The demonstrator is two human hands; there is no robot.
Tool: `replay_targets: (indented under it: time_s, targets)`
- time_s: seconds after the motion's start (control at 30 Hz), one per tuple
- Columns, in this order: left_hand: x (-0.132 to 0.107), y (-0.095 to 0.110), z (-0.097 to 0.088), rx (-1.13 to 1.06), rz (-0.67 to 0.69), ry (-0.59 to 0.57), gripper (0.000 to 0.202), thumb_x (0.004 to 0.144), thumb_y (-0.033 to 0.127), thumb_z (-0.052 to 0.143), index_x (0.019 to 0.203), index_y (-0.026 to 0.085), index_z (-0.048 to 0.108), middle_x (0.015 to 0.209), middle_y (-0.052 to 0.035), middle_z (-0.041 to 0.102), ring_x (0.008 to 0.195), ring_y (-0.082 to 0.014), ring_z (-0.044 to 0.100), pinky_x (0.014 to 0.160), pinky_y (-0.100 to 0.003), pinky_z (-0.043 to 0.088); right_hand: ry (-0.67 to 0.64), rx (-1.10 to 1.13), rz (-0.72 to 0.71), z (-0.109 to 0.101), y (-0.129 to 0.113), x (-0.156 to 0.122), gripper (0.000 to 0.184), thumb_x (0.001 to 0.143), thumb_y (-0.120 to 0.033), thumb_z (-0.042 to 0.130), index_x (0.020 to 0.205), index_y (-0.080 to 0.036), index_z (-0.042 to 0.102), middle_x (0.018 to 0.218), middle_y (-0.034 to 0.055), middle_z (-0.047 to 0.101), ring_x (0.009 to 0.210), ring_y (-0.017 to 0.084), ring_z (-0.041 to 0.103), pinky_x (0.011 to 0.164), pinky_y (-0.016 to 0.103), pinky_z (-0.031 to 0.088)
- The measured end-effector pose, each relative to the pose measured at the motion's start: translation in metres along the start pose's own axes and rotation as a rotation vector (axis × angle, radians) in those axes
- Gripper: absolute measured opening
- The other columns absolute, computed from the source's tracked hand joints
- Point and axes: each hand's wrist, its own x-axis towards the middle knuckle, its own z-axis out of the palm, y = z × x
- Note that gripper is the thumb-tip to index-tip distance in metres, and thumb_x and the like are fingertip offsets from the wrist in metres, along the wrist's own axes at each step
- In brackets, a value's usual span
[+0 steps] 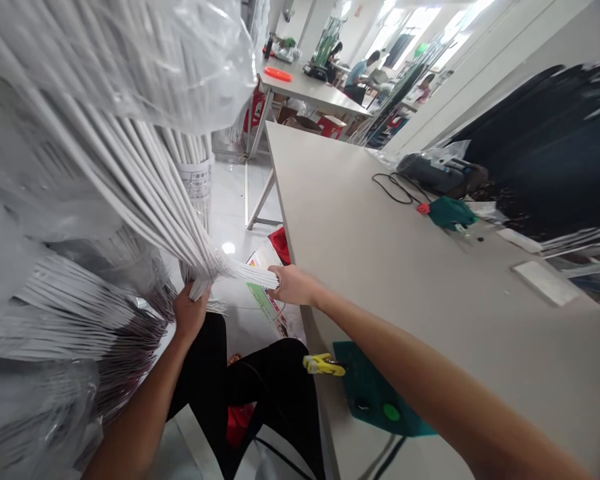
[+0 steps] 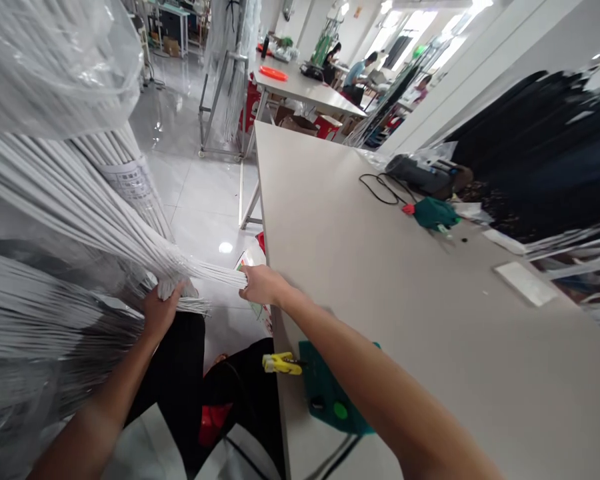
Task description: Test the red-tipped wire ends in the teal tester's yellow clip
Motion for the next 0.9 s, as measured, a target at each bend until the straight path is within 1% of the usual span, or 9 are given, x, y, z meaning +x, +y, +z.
replay_targets:
  time_s: [0.2,0.4,0.53,0.63,0.73,0.8,0.83,0.87,0.9]
  targets:
    - [-0.013,-0.004,-0.039,0.142,0.025,0.098,0.025,0.064,0.037,0.063,0.076,0.016,0.067,0.066,-0.0034,0.066,0.067,-0.0224,0.060,0.062,-0.031,0.044,-0.109,-0.103,-0.042,0.005,-0.010,-0.002,0.028,0.065,-0.029,0.054,0.090,-0.018,0.062,0.088,0.0083,0.067,0.080,0.022,0.060,0.057,0.023,0.037]
    - [-0.024,-0.011,-0.063,0.342,0.077,0.139,0.028,0.066,0.041,0.062,0.079,0.016,0.066,0.071,-0.0065,0.067,0.073,-0.0262,0.062,0.063,-0.033,0.044,-0.261,-0.079,-0.135,0.016,-0.023,-0.007,0.030,0.064,-0.033,0.054,0.089,-0.020,0.063,0.085,0.0036,0.067,0.073,0.017,0.061,0.051,0.020,0.036]
    - [-0.019,-0.021,-0.087,0.594,0.177,0.235,0.022,0.067,0.037,0.061,0.074,0.016,0.064,0.067,-0.0078,0.066,0.066,-0.0259,0.062,0.061,-0.034,0.044,-0.312,-0.062,-0.192,0.018,-0.028,-0.008,0.033,0.064,-0.035,0.052,0.092,-0.021,0.062,0.086,0.0028,0.067,0.072,0.017,0.060,0.049,0.020,0.037]
    - [-0.023,-0.018,-0.101,0.714,0.223,0.278,0.025,0.068,0.037,0.060,0.078,0.014,0.065,0.064,-0.0083,0.064,0.064,-0.0268,0.061,0.062,-0.037,0.045,-0.334,-0.051,-0.226,0.018,-0.031,-0.008,0.034,0.063,-0.036,0.054,0.093,-0.021,0.062,0.086,0.0033,0.067,0.072,0.018,0.061,0.050,0.021,0.037]
    - [-0.045,-0.008,-0.103,0.690,0.244,0.248,0.036,0.067,0.040,0.064,0.092,0.013,0.063,0.082,-0.0120,0.065,0.082,-0.0309,0.061,0.071,-0.042,0.046,-0.357,-0.034,-0.242,0.020,-0.032,-0.008,0.035,0.062,-0.036,0.056,0.092,-0.019,0.064,0.085,0.0052,0.067,0.071,0.019,0.061,0.051,0.022,0.039]
    - [-0.067,-0.001,-0.096,0.555,0.314,0.297,0.052,0.059,0.036,0.072,0.103,0.013,0.058,0.104,-0.0162,0.060,0.103,-0.0343,0.053,0.082,-0.045,0.044,-0.369,-0.020,-0.243,0.021,-0.030,-0.007,0.037,0.061,-0.035,0.057,0.092,-0.017,0.064,0.085,0.0067,0.068,0.072,0.020,0.062,0.053,0.023,0.040]
    - [-0.078,0.003,-0.089,0.455,0.335,0.269,0.053,0.054,0.033,0.076,0.100,0.014,0.058,0.105,-0.0152,0.059,0.105,-0.0336,0.051,0.085,-0.046,0.043,-0.370,-0.014,-0.242,0.022,-0.029,-0.006,0.038,0.061,-0.035,0.057,0.093,-0.017,0.064,0.086,0.0075,0.068,0.073,0.020,0.062,0.053,0.024,0.041]
    - [-0.087,0.007,-0.080,0.345,0.328,0.182,0.049,0.054,0.029,0.077,0.097,0.015,0.059,0.104,-0.0128,0.059,0.105,-0.0314,0.052,0.089,-0.046,0.041,-0.369,-0.010,-0.242,0.023,-0.029,-0.005,0.039,0.061,-0.035,0.057,0.094,-0.016,0.063,0.087,0.0082,0.067,0.074,0.021,0.062,0.054,0.024,0.041]
    - [-0.094,0.012,-0.069,0.225,0.294,0.024,0.043,0.055,0.027,0.076,0.093,0.017,0.060,0.100,-0.0103,0.061,0.101,-0.0285,0.055,0.090,-0.044,0.041,-0.366,-0.007,-0.242,0.024,-0.028,-0.005,0.040,0.060,-0.035,0.058,0.095,-0.016,0.063,0.088,0.0088,0.067,0.076,0.022,0.062,0.055,0.025,0.042]
